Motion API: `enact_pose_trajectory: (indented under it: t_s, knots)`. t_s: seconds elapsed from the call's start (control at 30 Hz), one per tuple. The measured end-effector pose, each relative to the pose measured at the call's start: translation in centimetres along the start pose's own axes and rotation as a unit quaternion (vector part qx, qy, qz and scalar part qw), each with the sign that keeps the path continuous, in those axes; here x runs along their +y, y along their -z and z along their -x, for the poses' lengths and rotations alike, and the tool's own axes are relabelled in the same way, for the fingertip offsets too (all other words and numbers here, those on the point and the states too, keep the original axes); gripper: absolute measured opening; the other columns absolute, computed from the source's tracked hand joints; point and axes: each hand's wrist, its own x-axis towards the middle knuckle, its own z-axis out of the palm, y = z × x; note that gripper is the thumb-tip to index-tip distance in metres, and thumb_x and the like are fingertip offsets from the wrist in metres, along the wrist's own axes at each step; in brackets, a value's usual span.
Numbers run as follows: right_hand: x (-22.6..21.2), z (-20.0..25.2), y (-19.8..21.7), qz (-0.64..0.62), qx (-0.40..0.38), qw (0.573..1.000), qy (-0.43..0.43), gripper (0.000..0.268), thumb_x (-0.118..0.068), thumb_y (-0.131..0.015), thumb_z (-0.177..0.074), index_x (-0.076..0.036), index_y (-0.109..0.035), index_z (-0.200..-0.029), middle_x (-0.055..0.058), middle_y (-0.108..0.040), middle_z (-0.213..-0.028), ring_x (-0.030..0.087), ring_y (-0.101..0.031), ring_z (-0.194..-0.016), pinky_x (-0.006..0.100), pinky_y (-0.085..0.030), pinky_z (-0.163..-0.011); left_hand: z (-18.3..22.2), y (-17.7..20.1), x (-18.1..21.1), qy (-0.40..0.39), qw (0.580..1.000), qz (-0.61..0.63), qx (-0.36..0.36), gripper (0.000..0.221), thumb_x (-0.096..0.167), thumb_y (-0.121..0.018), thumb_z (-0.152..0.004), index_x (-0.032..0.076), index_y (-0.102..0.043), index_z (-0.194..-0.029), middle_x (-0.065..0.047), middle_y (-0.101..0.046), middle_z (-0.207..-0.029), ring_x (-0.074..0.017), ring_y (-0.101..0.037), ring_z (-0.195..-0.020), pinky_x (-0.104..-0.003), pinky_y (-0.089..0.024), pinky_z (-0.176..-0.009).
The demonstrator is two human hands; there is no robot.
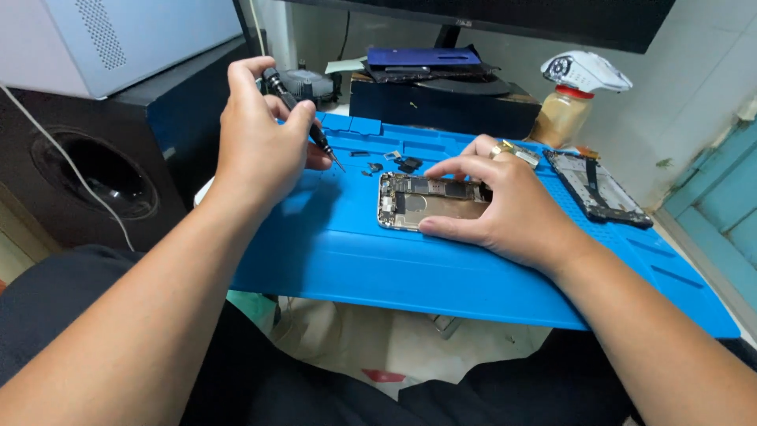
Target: Disassembling internal components of a smartphone using a screwdriver and manual manipulation on a repair mat.
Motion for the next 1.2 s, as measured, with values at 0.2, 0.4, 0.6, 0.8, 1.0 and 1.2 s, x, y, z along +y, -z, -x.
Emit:
enact_pose_trajectory:
  t_s: [0.2, 0.4, 0.6, 0.8, 1.0, 1.2]
  knots:
    - [-0.2, -0.1, 0.1, 0.006, -0.029, 1.000, -0.006, 0.058, -0.055, -0.082, -0.077, -0.028, -0.078, -0.128, 0.001, -0.067, -0.117, 0.019, -0.067, -0.108, 0.038, -0.054, -0.087, -0.3, 0.4, -0.2, 0.000, 1.000, -0.017, -0.010, 0.058, 0.010, -0.062, -0.106, 0.011, -0.029, -0.155, -0.007, -0.058, -0.088, -0.0249, -0.078, -0.054, -0.033, -0.073, -0.055]
    - [0.0, -0.4, -0.1, 0.008, -0.041, 0.999, -0.007, 0.055, -0.054, -0.080, -0.079, -0.029, -0.080, -0.128, 0.000, -0.068, -0.110, 0.017, -0.067, -0.105, 0.036, -0.049, -0.089, -0.3, 0.8, -0.2, -0.009, 0.999, -0.041, -0.004, 0.042, 0.014, -0.057, -0.108, 0.010, -0.041, -0.146, -0.006, -0.062, -0.075, -0.0194, -0.059, -0.041, -0.033, -0.057, -0.040]
    - [-1.2, -0.1, 0.5, 0.035, -0.090, 0.992, 0.085, 0.047, -0.043, -0.064, -0.094, -0.027, -0.075, -0.138, 0.005, -0.063, -0.128, 0.024, -0.062, -0.112, 0.045, -0.050, -0.090, -1.0, 1.3, -1.3, -0.013, 0.999, -0.049, 0.005, 0.042, 0.018, -0.054, -0.110, 0.009, -0.044, -0.149, -0.005, -0.059, -0.078, -0.0165, -0.062, -0.048, -0.033, -0.055, -0.048]
    - [-1.8, 0.5, 0.1, -0.002, -0.062, 0.971, 0.230, 0.036, -0.024, -0.057, -0.101, -0.017, -0.075, -0.131, 0.013, -0.066, -0.139, 0.032, -0.063, -0.129, 0.051, -0.049, -0.103, -1.1, 1.3, -1.4, -0.018, 0.998, -0.052, 0.005, 0.043, 0.019, -0.054, -0.110, 0.010, -0.042, -0.150, -0.007, -0.061, -0.080, -0.0152, -0.063, -0.048, -0.030, -0.054, -0.044]
    - [-1.7, 0.5, 0.0, 0.003, -0.064, 0.968, 0.244, 0.035, -0.022, -0.055, -0.103, -0.021, -0.075, -0.132, 0.014, -0.066, -0.139, 0.032, -0.064, -0.128, 0.051, -0.050, -0.100, -1.0, 1.2, -1.3, -0.012, 0.998, -0.057, 0.000, 0.043, 0.021, -0.055, -0.110, 0.010, -0.042, -0.150, -0.004, -0.063, -0.079, -0.0147, -0.065, -0.049, -0.031, -0.053, -0.049]
    - [-1.7, 0.4, 0.2, 0.018, -0.068, 0.965, 0.252, 0.035, -0.021, -0.057, -0.102, -0.019, -0.077, -0.131, 0.014, -0.066, -0.137, 0.032, -0.064, -0.127, 0.049, -0.053, -0.099, -0.8, 1.2, -0.9, -0.001, 0.998, -0.067, -0.002, 0.044, 0.020, -0.055, -0.111, 0.011, -0.041, -0.151, -0.005, -0.064, -0.081, -0.0150, -0.066, -0.052, -0.030, -0.056, -0.053]
